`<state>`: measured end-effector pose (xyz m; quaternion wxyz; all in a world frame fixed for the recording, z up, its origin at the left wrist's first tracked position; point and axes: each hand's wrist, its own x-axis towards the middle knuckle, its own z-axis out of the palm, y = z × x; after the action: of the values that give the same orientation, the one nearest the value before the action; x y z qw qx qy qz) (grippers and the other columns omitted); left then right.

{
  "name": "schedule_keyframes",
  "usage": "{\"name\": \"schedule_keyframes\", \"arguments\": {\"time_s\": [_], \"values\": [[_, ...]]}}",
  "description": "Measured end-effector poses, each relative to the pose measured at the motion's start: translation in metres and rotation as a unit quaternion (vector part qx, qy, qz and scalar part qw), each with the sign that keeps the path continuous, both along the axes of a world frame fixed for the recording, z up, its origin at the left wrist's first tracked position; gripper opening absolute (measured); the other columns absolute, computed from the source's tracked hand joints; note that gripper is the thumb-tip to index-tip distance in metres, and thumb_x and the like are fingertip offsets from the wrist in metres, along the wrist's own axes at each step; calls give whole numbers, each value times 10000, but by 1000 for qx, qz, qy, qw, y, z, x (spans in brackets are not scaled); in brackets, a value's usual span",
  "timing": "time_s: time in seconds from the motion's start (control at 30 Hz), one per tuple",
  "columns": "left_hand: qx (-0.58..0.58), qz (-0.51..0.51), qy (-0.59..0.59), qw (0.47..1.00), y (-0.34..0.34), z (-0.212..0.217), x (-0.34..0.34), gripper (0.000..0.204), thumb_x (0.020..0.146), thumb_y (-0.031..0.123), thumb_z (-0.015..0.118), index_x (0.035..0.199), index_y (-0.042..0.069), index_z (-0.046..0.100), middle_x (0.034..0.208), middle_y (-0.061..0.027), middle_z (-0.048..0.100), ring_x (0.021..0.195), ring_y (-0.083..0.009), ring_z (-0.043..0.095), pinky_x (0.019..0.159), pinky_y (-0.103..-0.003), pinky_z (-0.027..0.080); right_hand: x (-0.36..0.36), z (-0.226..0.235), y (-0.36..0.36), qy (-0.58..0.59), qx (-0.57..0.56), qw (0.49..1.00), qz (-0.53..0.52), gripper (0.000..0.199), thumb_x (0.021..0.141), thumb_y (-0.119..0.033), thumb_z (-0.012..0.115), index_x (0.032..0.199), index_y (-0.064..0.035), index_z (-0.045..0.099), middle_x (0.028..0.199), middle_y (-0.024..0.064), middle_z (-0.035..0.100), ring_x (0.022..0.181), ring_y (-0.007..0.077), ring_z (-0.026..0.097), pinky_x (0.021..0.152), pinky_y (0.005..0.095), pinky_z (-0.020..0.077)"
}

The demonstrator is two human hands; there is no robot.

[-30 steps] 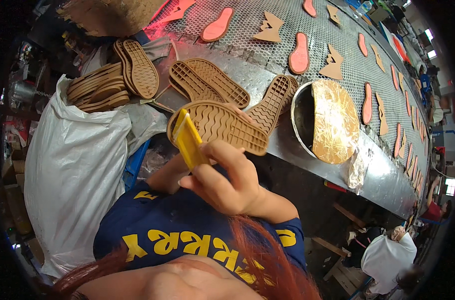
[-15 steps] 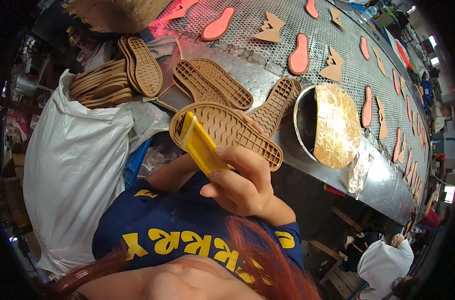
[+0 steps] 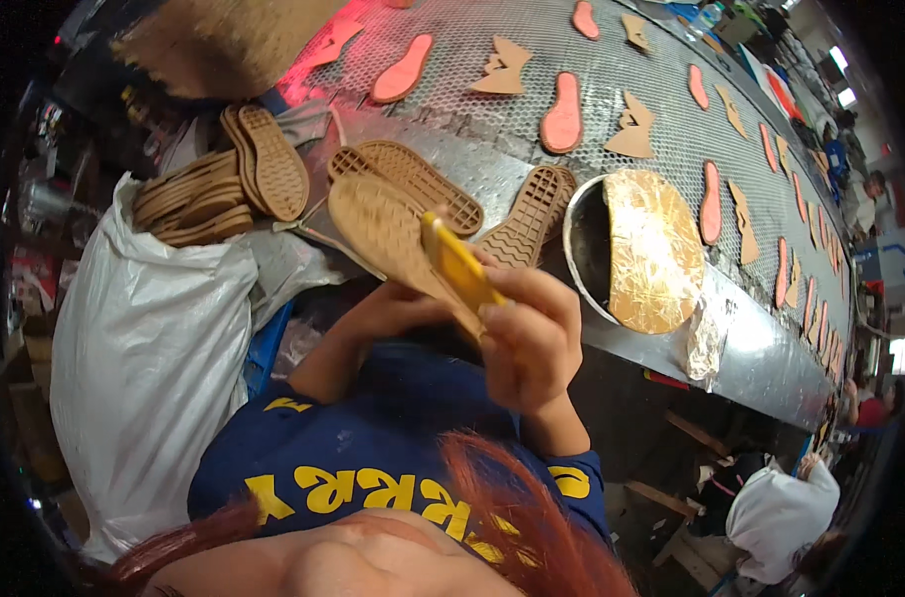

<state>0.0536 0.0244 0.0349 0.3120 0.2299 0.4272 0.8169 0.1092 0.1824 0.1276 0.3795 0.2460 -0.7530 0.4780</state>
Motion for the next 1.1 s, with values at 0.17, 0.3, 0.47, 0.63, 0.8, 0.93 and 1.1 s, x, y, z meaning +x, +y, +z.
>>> {"name": "schedule_keyframes", "arguments": {"time_s": [0.17,0.3,0.47,0.63,0.8,0.93,1.1], "values": [[110,-40,-130,985,-6,13,-12,739,942,613,246,1386,24,294,1167,-235,567,639,-103,575,566,-218,511,-25,-16,23,14,10,999,-31,165,888,-5,528,1042,24,580,1008,238,641,874,324,659,725,343,524],[200,-104,-192,955,-2,7,-13,747,941,580,314,1396,-10,258,1217,-333,486,576,-197,575,468,-290,528,-35,-21,30,-7,18,998,-64,202,826,50,559,1019,14,605,1021,206,657,880,308,662,744,334,524],[177,-71,-234,953,-1,3,-8,715,950,559,309,1382,-10,280,1167,-314,494,567,-285,573,467,-330,536,-25,-37,12,-8,145,988,-53,257,735,80,616,973,-16,620,988,168,670,818,296,662,700,348,532],[249,-99,-293,918,-2,-12,-12,652,965,522,300,1321,-21,357,1094,-263,522,531,-294,560,422,-337,518,-7,-40,22,-138,28,990,27,207,815,103,544,991,16,609,961,139,663,839,227,647,723,298,513],[161,-61,-312,934,4,-6,-7,726,938,592,292,1319,-20,381,807,-186,598,536,-239,594,404,-282,489,-24,-39,13,-121,96,983,-96,240,811,129,523,1005,13,604,930,154,644,831,227,644,741,313,517],[246,-121,-370,888,4,-1,-15,784,935,597,298,1414,-21,253,1041,-217,606,777,-238,655,523,-301,543,18,-28,-28,-76,103,985,117,278,688,95,594,953,14,610,850,135,654,781,313,650,802,439,523],[303,-120,-260,909,-7,-26,-18,586,981,465,312,1346,11,368,1104,-177,554,858,-246,620,669,-339,563,-32,-43,-1,-211,-99,972,-32,240,804,113,526,978,-23,621,845,121,661,764,262,627,891,394,470]]}}
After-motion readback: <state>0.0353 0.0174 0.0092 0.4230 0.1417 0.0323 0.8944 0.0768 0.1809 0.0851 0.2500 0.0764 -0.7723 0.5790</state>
